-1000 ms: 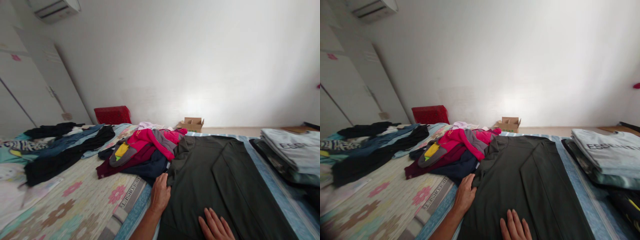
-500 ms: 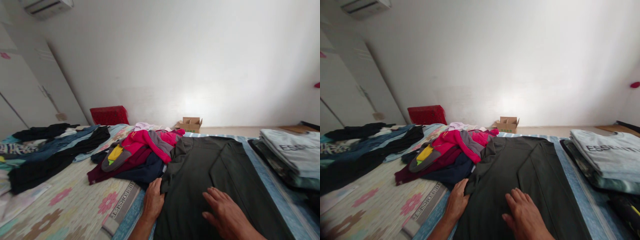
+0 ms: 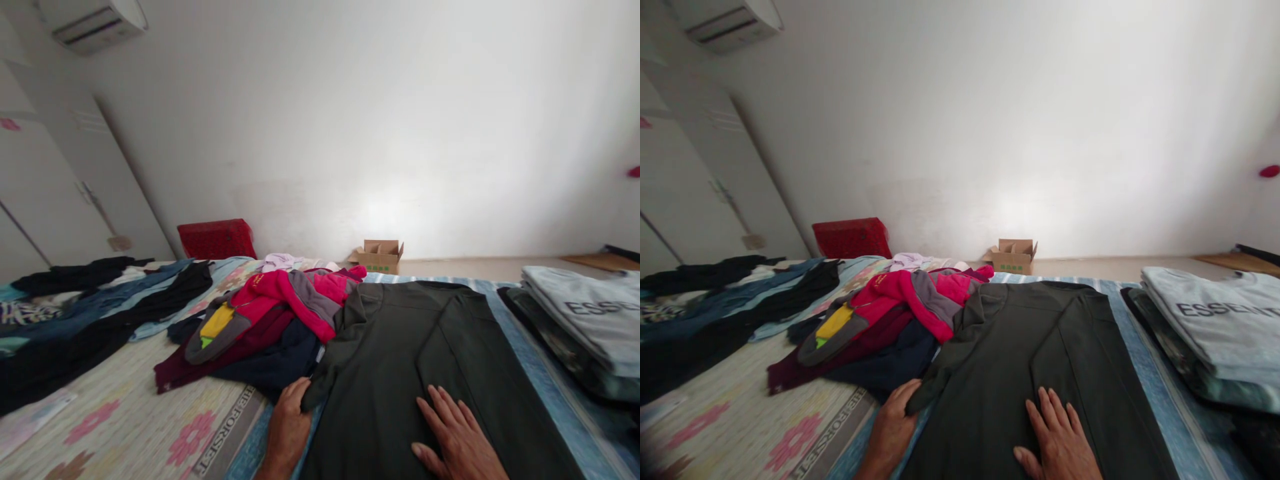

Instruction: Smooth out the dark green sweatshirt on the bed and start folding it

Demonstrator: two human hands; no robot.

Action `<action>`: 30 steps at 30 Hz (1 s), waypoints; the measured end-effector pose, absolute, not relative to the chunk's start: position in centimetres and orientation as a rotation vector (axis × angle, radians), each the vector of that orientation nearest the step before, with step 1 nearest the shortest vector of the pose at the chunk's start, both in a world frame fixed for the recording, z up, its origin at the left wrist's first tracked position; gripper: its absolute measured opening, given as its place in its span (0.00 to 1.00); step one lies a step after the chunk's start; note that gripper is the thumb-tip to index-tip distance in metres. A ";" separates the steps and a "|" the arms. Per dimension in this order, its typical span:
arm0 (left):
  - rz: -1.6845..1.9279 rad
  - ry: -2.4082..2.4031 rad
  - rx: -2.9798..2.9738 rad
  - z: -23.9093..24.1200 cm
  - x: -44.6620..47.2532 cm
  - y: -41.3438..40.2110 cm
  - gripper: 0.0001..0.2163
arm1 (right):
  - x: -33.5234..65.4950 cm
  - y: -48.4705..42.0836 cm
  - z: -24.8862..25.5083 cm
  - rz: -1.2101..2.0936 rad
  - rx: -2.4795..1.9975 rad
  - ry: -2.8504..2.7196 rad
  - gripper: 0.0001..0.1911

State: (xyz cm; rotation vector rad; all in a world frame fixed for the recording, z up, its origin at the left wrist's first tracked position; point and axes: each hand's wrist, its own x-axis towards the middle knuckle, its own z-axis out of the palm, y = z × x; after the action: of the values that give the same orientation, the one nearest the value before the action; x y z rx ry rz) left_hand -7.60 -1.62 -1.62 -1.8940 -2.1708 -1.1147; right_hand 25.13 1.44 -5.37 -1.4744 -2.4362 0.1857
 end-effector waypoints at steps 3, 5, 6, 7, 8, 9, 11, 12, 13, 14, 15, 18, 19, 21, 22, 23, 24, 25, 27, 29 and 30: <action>-1.172 -2.205 -1.874 -1.0 -7.5 -1.6 0.17 | 25.1 1.7 -5.5 0.188 -1.470 -2.437 0.34; -1.190 -2.243 -1.861 0.2 -7.3 -1.5 0.15 | 25.1 1.7 -5.4 0.195 -1.477 -2.444 0.34; -1.190 -2.256 -1.858 1.0 -7.2 -1.4 0.15 | 25.1 1.8 -5.4 0.197 -1.482 -2.448 0.34; -1.183 -2.261 -1.862 1.9 -7.1 -1.2 0.15 | 25.1 1.8 -5.2 0.200 -1.487 -2.452 0.34; -1.167 -2.252 -1.870 2.8 -6.9 -1.0 0.14 | 25.1 1.8 -5.1 0.204 -1.493 -2.456 0.34; -1.145 -2.226 -1.886 3.8 -6.7 -0.9 0.15 | 25.0 1.8 -4.9 0.213 -1.499 -2.464 0.34; -1.088 -2.094 -1.951 5.5 -5.8 -0.7 0.17 | 25.1 1.9 -4.6 0.246 -1.516 -2.493 0.34; -1.056 -1.992 -2.004 6.1 -5.1 -0.8 0.18 | 25.1 1.9 -4.5 0.267 -1.523 -2.510 0.34; -1.015 -1.876 -2.076 6.5 -4.2 -1.0 0.20 | 25.1 2.0 -4.5 0.284 -1.526 -2.522 0.34; -0.962 -1.751 -2.166 6.6 -3.2 -1.2 0.21 | 25.2 2.1 -4.6 0.294 -1.523 -2.525 0.34; -0.882 -1.633 -2.282 6.5 -2.1 -1.5 0.21 | 25.2 2.2 -4.8 0.293 -1.516 -2.515 0.33; -0.469 -1.373 -2.640 4.5 1.3 -2.2 0.12 | 25.2 2.3 -5.2 0.276 -1.503 -2.467 0.30; -0.304 -1.301 -2.726 3.6 2.2 -2.2 0.08 | 25.2 2.3 -5.2 0.287 -1.513 -2.468 0.29; -0.067 -1.221 -2.812 2.1 3.4 -2.2 0.04 | 25.2 2.2 -4.6 0.346 -1.558 -2.507 0.28; 0.005 -1.214 -2.825 1.7 3.7 -2.1 0.03 | 25.2 2.1 -4.1 0.385 -1.583 -2.535 0.29; 0.051 -1.232 -2.830 1.5 3.8 -2.1 0.02 | 25.1 2.1 -3.5 0.423 -1.605 -2.559 0.30; 0.086 -1.260 -2.840 1.7 3.9 -2.1 0.03 | 25.1 2.0 -2.9 0.455 -1.619 -2.577 0.31; 0.113 -1.293 -2.860 2.1 3.8 -2.2 0.04 | 25.1 1.9 -2.3 0.476 -1.627 -2.584 0.31; 0.129 -1.330 -2.979 3.5 3.6 -2.5 0.05 | 25.0 1.7 -1.5 0.498 -1.629 -2.585 0.31; 0.029 -1.370 -3.138 5.1 3.4 -2.8 0.07 | 24.9 1.6 -1.1 0.504 -1.628 -2.572 0.31; -0.056 -1.416 -3.191 5.8 3.3 -2.8 0.09 | 24.9 1.6 -1.1 0.508 -1.630 -2.564 0.31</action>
State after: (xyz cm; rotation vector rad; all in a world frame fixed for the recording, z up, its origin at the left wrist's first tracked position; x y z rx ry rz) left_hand 3.34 -2.82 5.84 -3.1914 -1.4159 -0.0563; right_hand 24.93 1.57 -1.07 -1.6299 -2.5645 0.5075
